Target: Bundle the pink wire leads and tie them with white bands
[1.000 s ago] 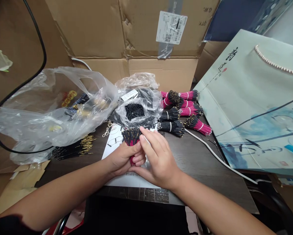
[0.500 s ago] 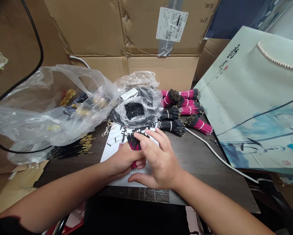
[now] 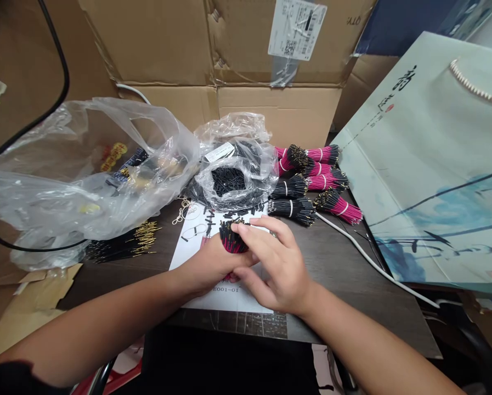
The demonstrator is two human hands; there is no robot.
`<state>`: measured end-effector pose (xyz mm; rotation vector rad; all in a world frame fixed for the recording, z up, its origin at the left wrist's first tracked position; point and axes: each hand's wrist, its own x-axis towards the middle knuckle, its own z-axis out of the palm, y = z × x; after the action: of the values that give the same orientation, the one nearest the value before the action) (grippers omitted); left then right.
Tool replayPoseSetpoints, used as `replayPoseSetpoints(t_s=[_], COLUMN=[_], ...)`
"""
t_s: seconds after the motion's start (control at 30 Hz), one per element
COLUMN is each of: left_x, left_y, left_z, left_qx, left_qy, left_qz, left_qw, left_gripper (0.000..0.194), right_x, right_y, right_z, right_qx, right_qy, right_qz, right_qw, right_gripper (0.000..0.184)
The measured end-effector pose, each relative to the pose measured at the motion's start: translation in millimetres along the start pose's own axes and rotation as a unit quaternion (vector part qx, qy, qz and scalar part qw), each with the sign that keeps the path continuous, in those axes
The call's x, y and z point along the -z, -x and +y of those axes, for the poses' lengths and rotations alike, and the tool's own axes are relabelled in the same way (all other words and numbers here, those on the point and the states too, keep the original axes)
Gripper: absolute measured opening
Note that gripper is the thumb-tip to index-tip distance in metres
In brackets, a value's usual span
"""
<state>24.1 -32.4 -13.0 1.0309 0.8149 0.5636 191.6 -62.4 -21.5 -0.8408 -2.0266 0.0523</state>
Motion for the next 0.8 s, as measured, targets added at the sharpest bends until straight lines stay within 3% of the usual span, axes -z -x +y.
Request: replayPoseSetpoints(t_s=[0.2,0.3,0.43,0.6,0.8], left_x=[2.2,1.8,2.5,4.1,-1.2], left_y=[0.4,1.4,1.6,0.1,-0.6], left_z=[-0.1,2.4,2.4,0.9,7.1], left_qx=[0.011,0.002,-0.029,-0.027,-0.066], left_qy=[-0.074,-0.075,-0.045,-0.054,-0.011], left_qz=[0.023,0.024,0.028,0.052,0.074], left_qw=[0.997,0.997,0.998,0.997,0.995], left_gripper=[0.032,0.033,0.033,0.034,0.024], right_x=[4.0,5.2,4.4,0.8,0.5], right_y=[-0.7,-0.5,-0.9,0.0,-3.1], right_z=[2.0,1.5,-1.1,-4.0,-8.3], right_qx=[0.01,0.017,-0.006,0.001,-0.077], right_qy=[0.016,0.041,0.066,0.084,0.033], right_qz=[0.032,0.024,0.027,-0.011,-0.011], right_qw=[0.999,0.999,0.997,0.996,0.996], right_gripper=[0.074,0.073,0.056,0.062,0.028])
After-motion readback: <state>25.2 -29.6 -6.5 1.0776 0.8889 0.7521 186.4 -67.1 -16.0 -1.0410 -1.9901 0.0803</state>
